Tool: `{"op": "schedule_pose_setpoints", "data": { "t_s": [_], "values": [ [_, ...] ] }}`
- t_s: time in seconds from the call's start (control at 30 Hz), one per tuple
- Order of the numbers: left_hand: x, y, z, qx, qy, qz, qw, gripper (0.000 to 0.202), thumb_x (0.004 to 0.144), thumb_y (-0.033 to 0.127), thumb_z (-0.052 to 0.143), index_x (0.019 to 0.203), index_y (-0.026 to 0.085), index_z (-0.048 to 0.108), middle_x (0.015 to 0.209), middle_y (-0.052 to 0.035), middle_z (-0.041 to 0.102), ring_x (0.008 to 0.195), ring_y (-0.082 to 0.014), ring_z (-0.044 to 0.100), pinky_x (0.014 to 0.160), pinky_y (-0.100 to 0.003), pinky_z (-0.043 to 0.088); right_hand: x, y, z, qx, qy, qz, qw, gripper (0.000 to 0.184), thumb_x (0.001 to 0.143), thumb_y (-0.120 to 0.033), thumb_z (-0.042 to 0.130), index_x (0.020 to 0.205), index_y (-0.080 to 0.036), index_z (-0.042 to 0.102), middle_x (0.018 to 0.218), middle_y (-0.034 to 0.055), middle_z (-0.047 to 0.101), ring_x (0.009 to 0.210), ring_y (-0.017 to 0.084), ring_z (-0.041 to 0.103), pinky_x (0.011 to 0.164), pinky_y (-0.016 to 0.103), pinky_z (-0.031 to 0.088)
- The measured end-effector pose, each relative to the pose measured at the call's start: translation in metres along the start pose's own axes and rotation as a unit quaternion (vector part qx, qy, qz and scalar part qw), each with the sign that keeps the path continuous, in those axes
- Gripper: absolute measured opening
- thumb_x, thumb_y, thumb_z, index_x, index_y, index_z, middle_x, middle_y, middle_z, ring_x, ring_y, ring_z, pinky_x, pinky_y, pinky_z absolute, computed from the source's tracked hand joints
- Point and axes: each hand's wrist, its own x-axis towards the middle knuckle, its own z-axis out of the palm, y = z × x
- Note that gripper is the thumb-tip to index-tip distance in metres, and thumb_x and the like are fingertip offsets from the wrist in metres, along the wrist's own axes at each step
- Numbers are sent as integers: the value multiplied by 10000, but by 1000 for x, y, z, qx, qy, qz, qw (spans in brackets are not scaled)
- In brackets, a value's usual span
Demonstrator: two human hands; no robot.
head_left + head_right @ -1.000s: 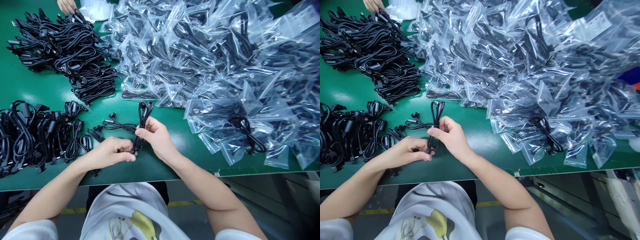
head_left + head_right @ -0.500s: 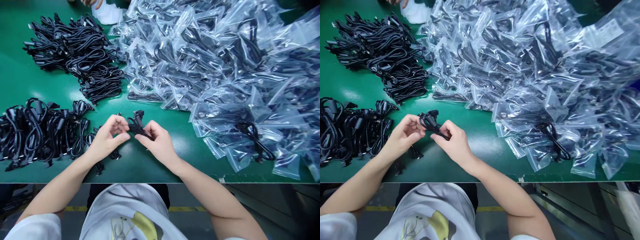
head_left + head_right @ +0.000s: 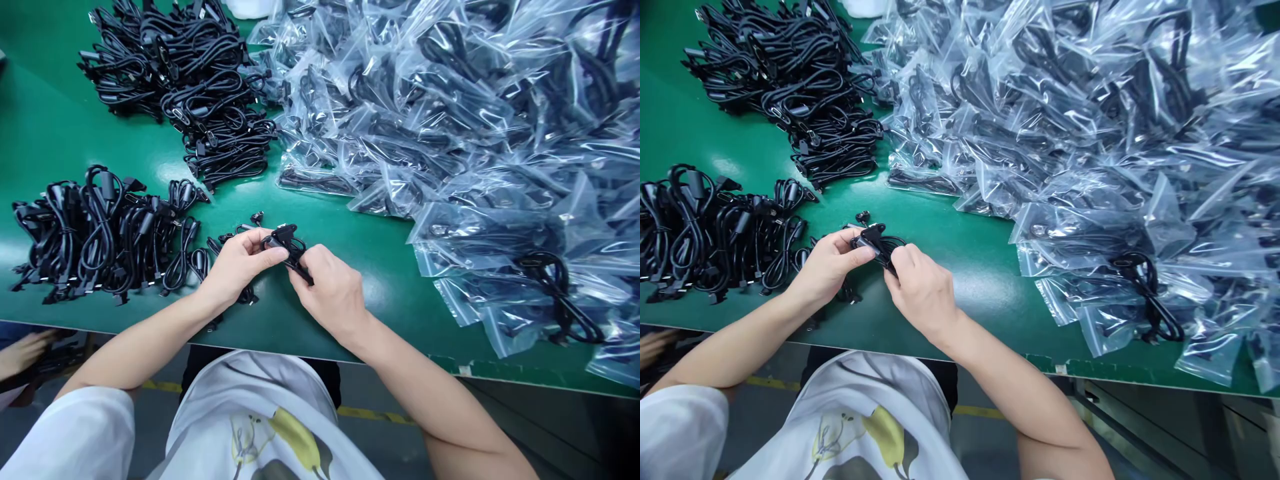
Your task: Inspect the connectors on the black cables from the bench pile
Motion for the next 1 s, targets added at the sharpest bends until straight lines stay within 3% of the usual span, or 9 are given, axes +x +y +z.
{"op": "schedule_pose_setpoints", "data": {
  "t_s": [0.3,0.43,0.57,0.6,0.67,0.73,0.8,0.93,1.0],
  "values": [
    [1,2,-3,-49,-36,2,998,359,632,399,898,856,165,743,869,-32,724,869,-176,631,879,-294,487,2,0,-1,27,-23,39,999,193,941,-204,544,766,-230,466,688,6,573,589,152,493,561,317,289],
    [2,1,-3,-44,-58,18,997,345,687,421,865,876,167,728,876,-28,716,901,-176,633,908,-294,478,5,-1,-2,110,-51,93,988,140,895,-230,606,816,-223,490,798,23,606,695,169,543,628,302,362],
    [2,11,-11,60,-165,48,983,329,785,410,782,974,153,704,1012,-71,716,983,-207,654,923,-320,493,13,6,-6,325,-155,189,913,159,814,-245,627,948,-210,550,898,20,638,777,178,584,707,308,446],
    [3,15,-15,103,-169,65,978,317,811,391,754,1010,152,692,1034,-79,709,982,-207,657,910,-321,501,15,10,-7,374,-167,212,888,161,819,-248,604,969,-207,565,895,14,646,766,171,587,714,310,456],
    [6,23,-26,194,-91,124,969,298,863,349,685,1093,162,654,1059,-78,694,955,-191,655,878,-313,511,20,19,-10,412,-131,252,866,142,827,-254,588,958,-200,591,878,8,655,744,159,585,730,314,463],
    [11,27,-36,298,38,174,938,302,907,311,615,1180,182,610,1065,-65,683,923,-178,645,862,-314,512,24,28,-11,377,-61,279,881,126,819,-266,635,919,-191,622,834,6,656,726,159,584,737,315,461],
    [16,27,-44,424,87,180,883,326,917,303,607,1222,190,596,1054,-63,680,915,-192,638,875,-340,512,27,33,-8,313,-25,268,911,115,825,-259,674,911,-182,669,818,18,675,753,180,613,754,319,466],
    [21,19,-48,614,2,153,775,446,855,357,718,1238,153,615,1127,-123,667,1058,-293,628,960,-429,498,27,29,9,140,-52,123,981,206,932,-180,572,1079,-186,717,1082,85,736,960,231,651,805,325,464],
    [22,15,-49,627,-14,161,762,468,873,363,699,1278,149,600,1164,-136,662,1118,-310,614,983,-439,491,24,23,16,49,-104,36,993,272,939,-120,535,1136,-196,707,1072,83,740,944,229,634,766,323,445]
  ]
}}
